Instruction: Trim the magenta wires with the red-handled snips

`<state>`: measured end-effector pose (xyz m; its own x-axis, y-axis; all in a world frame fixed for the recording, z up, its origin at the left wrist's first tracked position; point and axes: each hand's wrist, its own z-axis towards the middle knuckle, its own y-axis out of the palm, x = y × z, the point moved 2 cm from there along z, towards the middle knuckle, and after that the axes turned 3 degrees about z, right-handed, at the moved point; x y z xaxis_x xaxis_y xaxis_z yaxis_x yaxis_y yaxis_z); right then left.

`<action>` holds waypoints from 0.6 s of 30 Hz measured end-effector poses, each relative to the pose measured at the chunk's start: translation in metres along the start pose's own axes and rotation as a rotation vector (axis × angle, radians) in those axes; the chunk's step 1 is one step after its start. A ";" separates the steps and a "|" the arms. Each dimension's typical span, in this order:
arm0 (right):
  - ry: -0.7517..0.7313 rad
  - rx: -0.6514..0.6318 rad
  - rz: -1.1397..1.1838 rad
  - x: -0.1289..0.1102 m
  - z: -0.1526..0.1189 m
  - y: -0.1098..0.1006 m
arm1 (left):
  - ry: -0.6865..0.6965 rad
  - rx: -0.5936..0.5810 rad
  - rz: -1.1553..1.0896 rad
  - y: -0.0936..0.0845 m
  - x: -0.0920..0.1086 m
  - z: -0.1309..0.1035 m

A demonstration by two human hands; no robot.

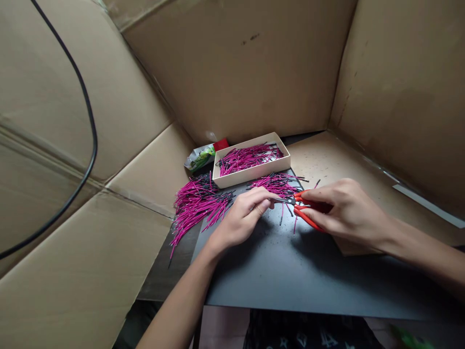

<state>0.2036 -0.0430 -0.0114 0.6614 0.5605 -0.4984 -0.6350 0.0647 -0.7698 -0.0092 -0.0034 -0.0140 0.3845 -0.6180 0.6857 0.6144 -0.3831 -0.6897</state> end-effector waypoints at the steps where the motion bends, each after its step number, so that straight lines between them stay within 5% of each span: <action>1: 0.005 0.003 0.001 0.000 0.000 0.000 | -0.003 -0.003 -0.001 0.000 0.000 0.000; 18: 0.011 -0.002 -0.023 0.000 0.000 0.000 | 0.002 -0.021 -0.013 0.001 0.002 0.000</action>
<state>0.2038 -0.0429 -0.0117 0.6803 0.5495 -0.4850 -0.6186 0.0755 -0.7821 -0.0081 -0.0044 -0.0131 0.3752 -0.6146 0.6939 0.6043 -0.4055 -0.6859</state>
